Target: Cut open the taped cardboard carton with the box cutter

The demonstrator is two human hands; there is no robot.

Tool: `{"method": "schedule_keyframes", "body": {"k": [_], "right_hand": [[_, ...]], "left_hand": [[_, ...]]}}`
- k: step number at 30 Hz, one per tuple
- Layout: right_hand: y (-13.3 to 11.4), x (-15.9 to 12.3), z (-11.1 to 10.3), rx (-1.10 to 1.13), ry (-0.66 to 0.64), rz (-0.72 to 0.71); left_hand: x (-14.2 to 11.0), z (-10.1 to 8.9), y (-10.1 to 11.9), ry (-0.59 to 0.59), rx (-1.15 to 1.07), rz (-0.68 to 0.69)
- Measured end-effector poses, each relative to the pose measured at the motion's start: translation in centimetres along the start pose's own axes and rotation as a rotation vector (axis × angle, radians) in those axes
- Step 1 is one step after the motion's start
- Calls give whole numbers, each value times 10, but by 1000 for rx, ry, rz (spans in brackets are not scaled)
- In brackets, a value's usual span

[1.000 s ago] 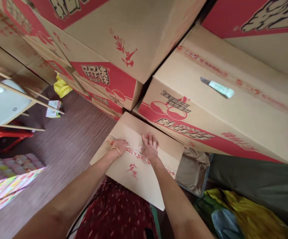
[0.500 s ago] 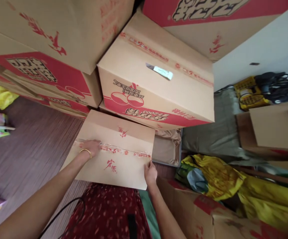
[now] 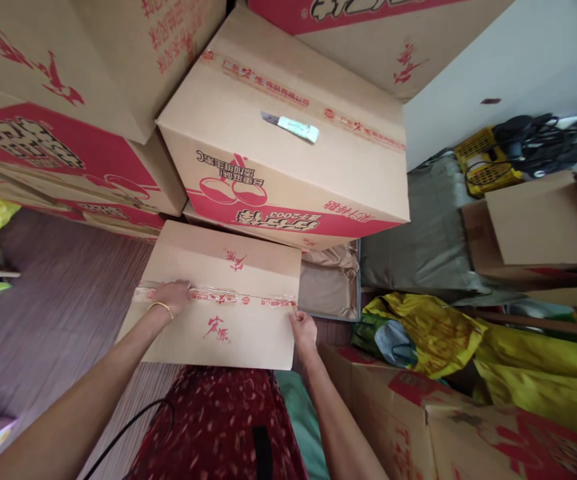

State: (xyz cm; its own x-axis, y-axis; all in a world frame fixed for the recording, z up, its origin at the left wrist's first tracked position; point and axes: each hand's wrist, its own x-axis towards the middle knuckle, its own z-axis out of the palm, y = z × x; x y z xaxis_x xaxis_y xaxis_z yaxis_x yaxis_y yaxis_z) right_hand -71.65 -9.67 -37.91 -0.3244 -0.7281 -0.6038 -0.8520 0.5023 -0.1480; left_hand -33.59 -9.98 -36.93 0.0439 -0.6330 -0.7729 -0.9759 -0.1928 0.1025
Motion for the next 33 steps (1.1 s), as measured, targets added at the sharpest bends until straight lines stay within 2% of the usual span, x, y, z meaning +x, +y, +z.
{"method": "schedule_keyframes", "body": {"k": [3, 7, 10, 16, 23, 29, 33], "right_hand": [[5, 11, 1, 83, -30, 52], [8, 17, 4, 163, -63, -21], [6, 21, 1, 93, -73, -62], [-6, 27, -8, -101, -48, -47], [-10, 31, -10, -74, -121, -53], [-22, 29, -9, -168, -73, -116], [-25, 25, -12, -181, -78, -99]], "left_hand": [[1, 1, 2, 12, -12, 0], [1, 1, 4, 20, -18, -2], [1, 3, 3, 24, -21, -15], [2, 11, -2, 89, -29, -13], [2, 7, -6, 58, -76, 17], [2, 8, -5, 68, -80, 17], [-1, 7, -4, 72, -74, 0]]}}
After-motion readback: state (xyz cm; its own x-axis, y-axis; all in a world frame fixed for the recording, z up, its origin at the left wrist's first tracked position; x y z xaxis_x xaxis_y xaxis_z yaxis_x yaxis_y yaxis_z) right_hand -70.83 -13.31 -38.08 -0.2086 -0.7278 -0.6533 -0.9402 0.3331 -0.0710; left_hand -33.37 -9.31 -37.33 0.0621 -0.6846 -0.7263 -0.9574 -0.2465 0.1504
